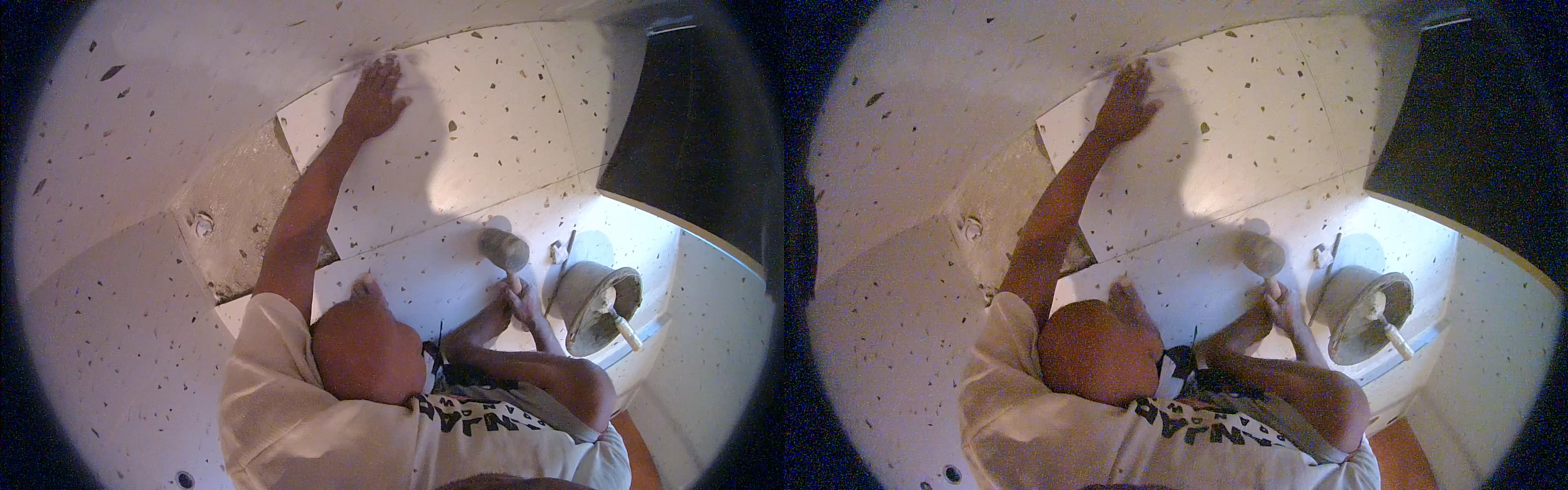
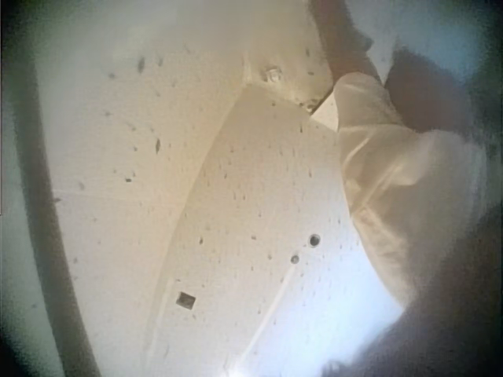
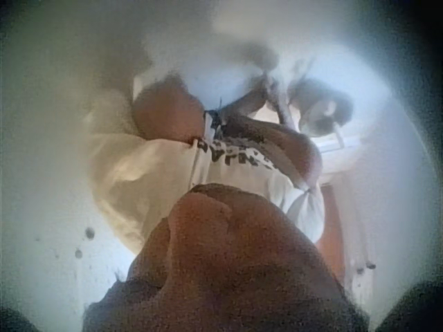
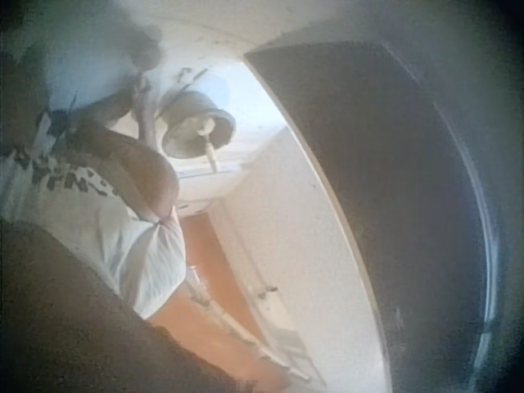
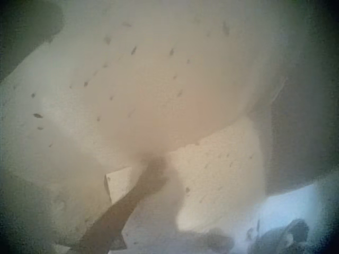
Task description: The person installs white terrazzo-style floor tiles by applying adhesive with a trowel and tapping the tiles into place with a rubber mallet. They work methodically to fill gaps and ensure the tiles are level with the surrounding floor.
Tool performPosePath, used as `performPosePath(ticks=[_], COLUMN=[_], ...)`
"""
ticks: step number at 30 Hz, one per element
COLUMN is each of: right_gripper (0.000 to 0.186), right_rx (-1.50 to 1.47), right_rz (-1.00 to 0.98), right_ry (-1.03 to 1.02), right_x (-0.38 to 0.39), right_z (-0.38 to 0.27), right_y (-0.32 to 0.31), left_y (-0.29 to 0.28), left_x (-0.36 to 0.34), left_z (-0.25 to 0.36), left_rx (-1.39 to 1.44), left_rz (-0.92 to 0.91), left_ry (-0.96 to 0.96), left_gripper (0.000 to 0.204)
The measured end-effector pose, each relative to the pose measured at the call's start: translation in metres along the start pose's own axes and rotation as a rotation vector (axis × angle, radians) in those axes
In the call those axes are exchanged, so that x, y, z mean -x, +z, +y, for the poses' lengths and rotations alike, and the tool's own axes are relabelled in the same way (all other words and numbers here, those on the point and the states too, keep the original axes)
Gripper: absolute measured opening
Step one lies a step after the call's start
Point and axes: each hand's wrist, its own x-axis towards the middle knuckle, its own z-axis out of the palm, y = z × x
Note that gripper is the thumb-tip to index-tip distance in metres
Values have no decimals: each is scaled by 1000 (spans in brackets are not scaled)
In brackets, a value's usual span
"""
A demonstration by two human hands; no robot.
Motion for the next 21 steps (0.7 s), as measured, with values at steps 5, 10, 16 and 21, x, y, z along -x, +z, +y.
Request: performPosePath(ticks=[5,10,16,21], right_gripper=[29,34,38,41], right_rx=[177,112,-104,263], right_rz=[-23,-11,69,-26], right_ry=[115,56,4,63], right_x=[-2,0,7,-2], right_z=[-21,0,17,-24], right_y=[-2,1,12,-1], left_y=[10,4,-55,-66], left_x=[-47,-42,40,123], left_z=[5,-11,-38,-73], left_rx=[31,23,90,-90], left_rz=[25,-118,-219,31], left_ry=[188,184,-63,-146], left_gripper=[67,65,52,40])
